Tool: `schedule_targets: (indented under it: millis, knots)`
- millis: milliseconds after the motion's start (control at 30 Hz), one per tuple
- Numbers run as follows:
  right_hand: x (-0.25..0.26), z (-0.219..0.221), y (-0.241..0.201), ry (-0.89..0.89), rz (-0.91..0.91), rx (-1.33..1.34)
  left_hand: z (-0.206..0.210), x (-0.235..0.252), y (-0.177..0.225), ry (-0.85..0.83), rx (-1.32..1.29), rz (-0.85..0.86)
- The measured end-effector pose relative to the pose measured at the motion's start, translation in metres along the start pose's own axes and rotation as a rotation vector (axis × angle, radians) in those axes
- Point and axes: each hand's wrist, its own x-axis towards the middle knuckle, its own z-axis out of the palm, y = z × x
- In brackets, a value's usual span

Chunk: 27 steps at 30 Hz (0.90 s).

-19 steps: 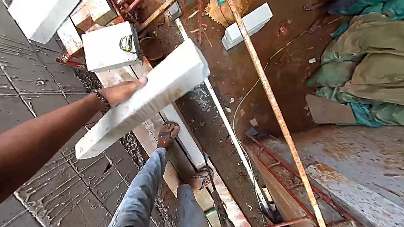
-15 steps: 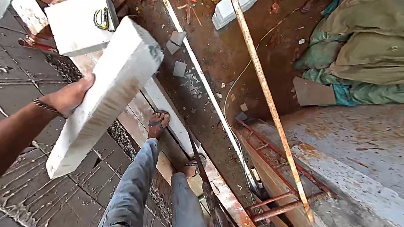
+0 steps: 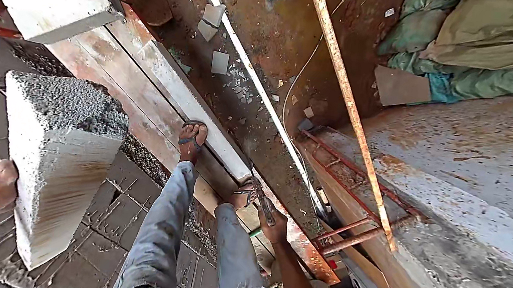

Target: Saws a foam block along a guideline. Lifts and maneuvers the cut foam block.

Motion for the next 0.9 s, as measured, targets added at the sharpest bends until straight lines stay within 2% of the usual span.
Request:
schedule_targets:
  millis: [100,233,300,400,500,567,633,733,800,900]
  knots:
    - [0.003,0.007,0.009,-0.044,-0.036,-0.032,0.007,-0.010,0.002,0.019,0.030,0.016]
    - [0.085,0.032,-0.006,-0.236,0.216,-0.131,0.023,-0.014,0.007,-0.008,-0.054,0.054]
    - [0.101,0.045,-0.011,-0.201,0.253,-0.162,0.025,-0.016,0.008,-0.016,-0.027,0.087]
    - [0.084,0.037,-0.026,0.034,0.013,-0.079,0.030,-0.027,0.012,-0.027,-0.122,0.133]
    - [0.074,0.015,-0.054,0.151,-0.244,-0.033,0.030,-0.042,0.011,0.035,-0.236,0.171]
    - [0.085,0.007,-0.075,0.178,-0.391,-0.039,0.029,-0.048,0.012,0.037,-0.269,0.216]
    - [0.117,0.012,-0.099,0.149,-0.579,-0.014,0.028,-0.052,0.013,0.059,-0.287,0.285]
    - [0.176,0.051,-0.135,0.115,-0.899,0.008,0.029,-0.067,0.006,0.209,-0.339,0.334]
    - [0.209,0.084,-0.174,0.102,-1.072,-0.035,0.030,-0.080,-0.006,0.322,-0.369,0.345]
    - [0.238,0.150,-0.242,0.073,-1.185,-0.145,0.030,-0.099,-0.018,0.445,-0.510,0.381]
